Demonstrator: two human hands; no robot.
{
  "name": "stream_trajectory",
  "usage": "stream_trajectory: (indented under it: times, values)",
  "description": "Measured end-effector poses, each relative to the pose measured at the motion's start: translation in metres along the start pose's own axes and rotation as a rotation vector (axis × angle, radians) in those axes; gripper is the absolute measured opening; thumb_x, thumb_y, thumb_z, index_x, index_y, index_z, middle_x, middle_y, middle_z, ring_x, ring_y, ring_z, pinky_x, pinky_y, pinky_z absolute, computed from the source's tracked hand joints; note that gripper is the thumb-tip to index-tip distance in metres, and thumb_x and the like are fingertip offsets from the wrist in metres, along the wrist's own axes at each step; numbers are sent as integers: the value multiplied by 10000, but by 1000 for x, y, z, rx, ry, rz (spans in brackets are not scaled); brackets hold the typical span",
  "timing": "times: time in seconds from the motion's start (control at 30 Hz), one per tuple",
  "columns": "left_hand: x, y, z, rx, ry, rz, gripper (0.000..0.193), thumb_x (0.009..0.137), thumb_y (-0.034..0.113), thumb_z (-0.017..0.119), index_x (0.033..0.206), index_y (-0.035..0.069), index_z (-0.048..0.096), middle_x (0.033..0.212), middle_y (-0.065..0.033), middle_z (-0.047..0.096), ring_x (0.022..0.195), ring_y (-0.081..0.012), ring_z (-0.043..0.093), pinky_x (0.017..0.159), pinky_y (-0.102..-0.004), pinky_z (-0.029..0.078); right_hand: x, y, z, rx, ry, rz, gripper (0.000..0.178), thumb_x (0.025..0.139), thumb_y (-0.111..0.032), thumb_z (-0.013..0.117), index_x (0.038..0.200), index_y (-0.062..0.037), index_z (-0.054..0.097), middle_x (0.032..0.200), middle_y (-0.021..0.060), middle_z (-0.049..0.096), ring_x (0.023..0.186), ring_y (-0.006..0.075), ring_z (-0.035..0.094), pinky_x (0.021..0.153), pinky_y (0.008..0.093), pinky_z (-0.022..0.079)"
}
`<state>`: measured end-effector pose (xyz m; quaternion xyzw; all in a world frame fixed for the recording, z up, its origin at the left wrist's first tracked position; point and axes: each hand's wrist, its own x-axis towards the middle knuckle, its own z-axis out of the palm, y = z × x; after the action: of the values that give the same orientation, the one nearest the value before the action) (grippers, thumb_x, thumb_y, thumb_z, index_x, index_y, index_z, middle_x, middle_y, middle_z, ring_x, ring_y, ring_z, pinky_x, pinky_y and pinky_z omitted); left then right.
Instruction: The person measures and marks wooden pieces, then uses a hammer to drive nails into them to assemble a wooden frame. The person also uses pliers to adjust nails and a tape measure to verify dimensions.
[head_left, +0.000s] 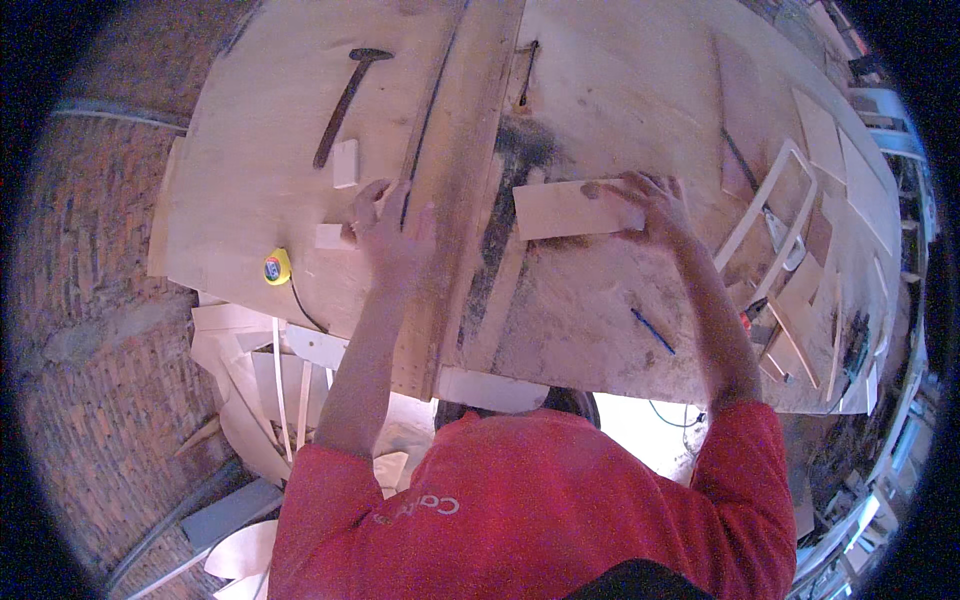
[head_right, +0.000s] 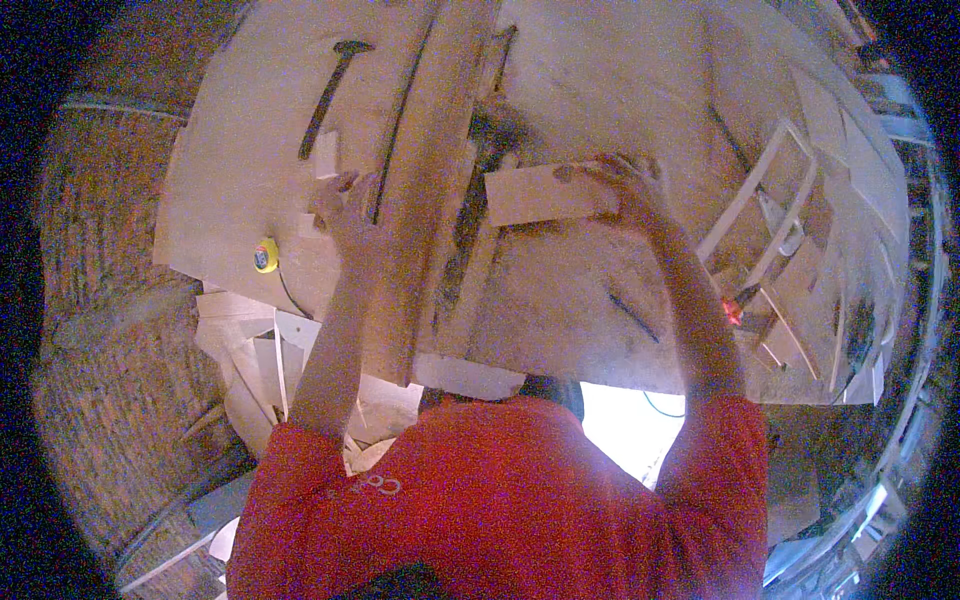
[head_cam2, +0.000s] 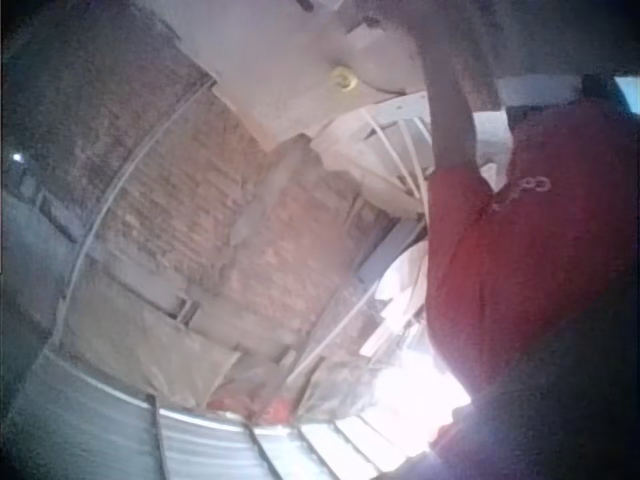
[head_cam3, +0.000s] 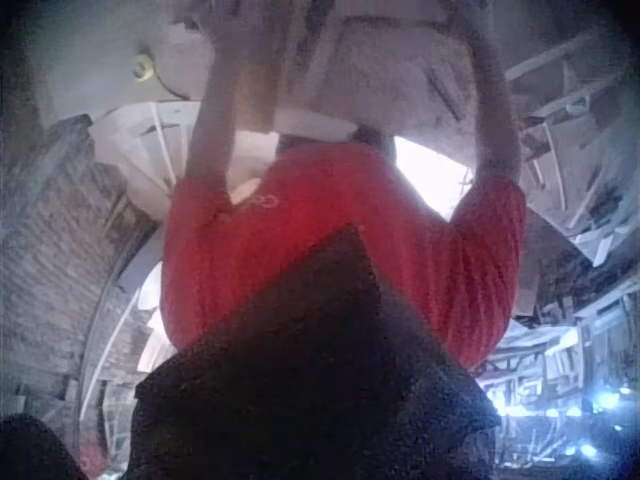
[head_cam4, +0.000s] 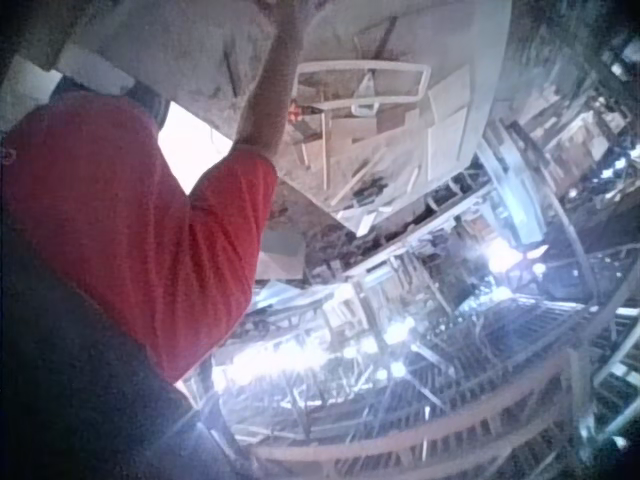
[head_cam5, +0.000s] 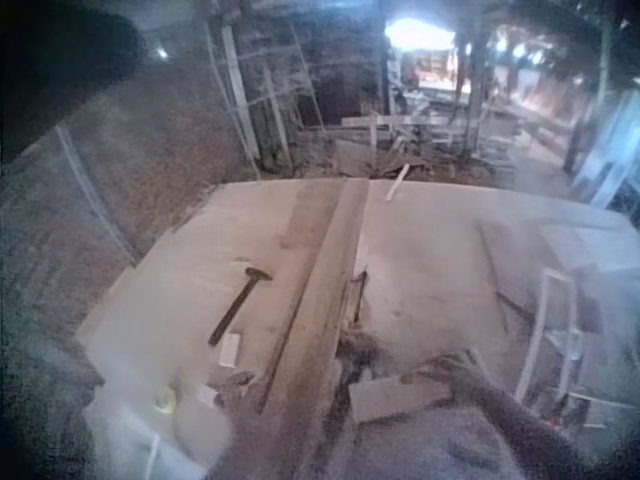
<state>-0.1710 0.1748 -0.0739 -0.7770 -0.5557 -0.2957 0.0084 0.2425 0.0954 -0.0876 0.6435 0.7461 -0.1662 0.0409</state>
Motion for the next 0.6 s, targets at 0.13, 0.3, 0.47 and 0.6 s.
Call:
stream_trajectory:
  times: [0.13,0.3,0.47,0.6]
  values:
    - [27,22,7,-25,-2,91,357,810,304,749,1118,127,714,1212,-47,600,1158,-275,516,960,-515,310,8,-10,11,31,201,132,814,712,-482,838,1455,-362,528,1554,75,441,1454,354,359,1150,725,176]
    - [54,24,50,73,-195,230,322,842,257,709,1130,112,695,1230,-16,621,1207,-263,519,1000,-569,304,50,-35,9,21,256,161,722,771,-478,799,1437,-354,551,1556,83,436,1445,371,363,1143,732,180]
    - [66,34,67,15,-373,426,366,886,297,642,1203,117,680,1341,-72,618,1291,-326,514,1019,-675,304,61,-33,18,54,299,125,693,771,-478,798,1415,-346,577,1565,99,419,1452,385,345,1146,736,168]
    - [66,30,89,114,-480,567,361,888,257,631,1209,98,672,1383,-63,578,1342,-312,453,1073,-686,244,64,-31,25,63,299,134,680,754,-487,804,1387,-338,608,1546,112,436,1443,396,348,1144,736,172]
